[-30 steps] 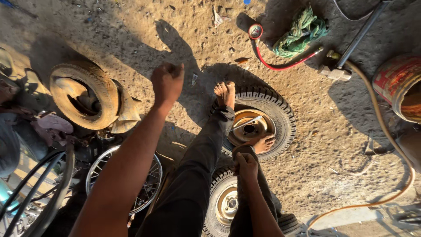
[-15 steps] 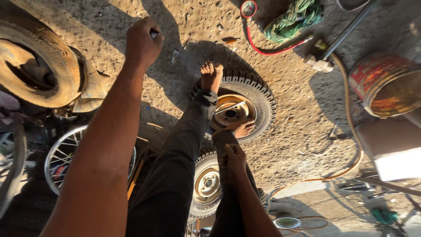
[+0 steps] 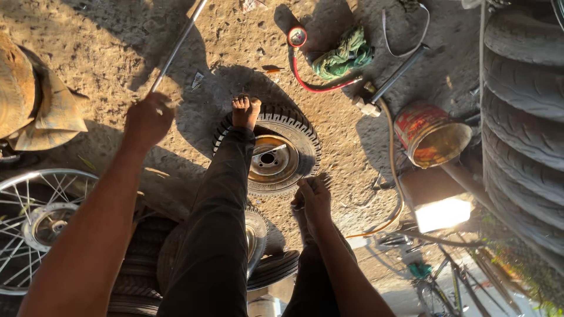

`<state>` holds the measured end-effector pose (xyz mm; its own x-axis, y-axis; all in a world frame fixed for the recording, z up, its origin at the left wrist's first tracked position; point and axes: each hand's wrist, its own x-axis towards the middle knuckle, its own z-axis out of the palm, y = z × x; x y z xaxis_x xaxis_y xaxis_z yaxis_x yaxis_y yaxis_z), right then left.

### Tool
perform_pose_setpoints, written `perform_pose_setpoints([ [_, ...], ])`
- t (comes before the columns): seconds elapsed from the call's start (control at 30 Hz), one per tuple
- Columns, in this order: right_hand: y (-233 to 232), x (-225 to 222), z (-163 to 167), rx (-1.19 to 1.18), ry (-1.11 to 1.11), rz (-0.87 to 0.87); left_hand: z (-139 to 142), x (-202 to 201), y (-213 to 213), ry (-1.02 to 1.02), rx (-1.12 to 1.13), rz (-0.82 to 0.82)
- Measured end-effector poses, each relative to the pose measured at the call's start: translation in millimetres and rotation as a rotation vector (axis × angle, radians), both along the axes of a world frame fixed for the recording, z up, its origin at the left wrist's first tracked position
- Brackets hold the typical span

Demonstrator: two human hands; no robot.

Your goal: The person uses a metal tire iron to pry a tire off a metal rim. They repeatedly insert the tool between the tire bead and rim, applying leverage to separate them. The tire is gradually loosened from the rim.

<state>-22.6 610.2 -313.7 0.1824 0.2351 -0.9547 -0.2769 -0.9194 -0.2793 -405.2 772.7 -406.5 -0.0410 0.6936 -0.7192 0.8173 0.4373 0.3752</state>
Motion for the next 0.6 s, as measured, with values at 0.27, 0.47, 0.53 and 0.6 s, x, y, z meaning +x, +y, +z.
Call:
perform_pose_setpoints([
  [0.27,-40.9,11.0,-26.6,-0.278,0.156,0.393,16.3,53.3,-123.1,0.149,-0.267,0.092],
  [0.47,-36.4,110.2,-34.4,0.097,0.057,0.708,36.0,168.8,-158.4,0.18,-0.1,0.261],
  [0.53,-24.3,142.8,-28.9,0.119,0.022,0.295,33.5,208.5,-147.0,0.15,-0.103,0.325],
  [0.6,-20.3,162.3,-25.0,-0.02,-0.008,0.273,39.7,244.8,-147.7,0.069,-0.119,0.383],
])
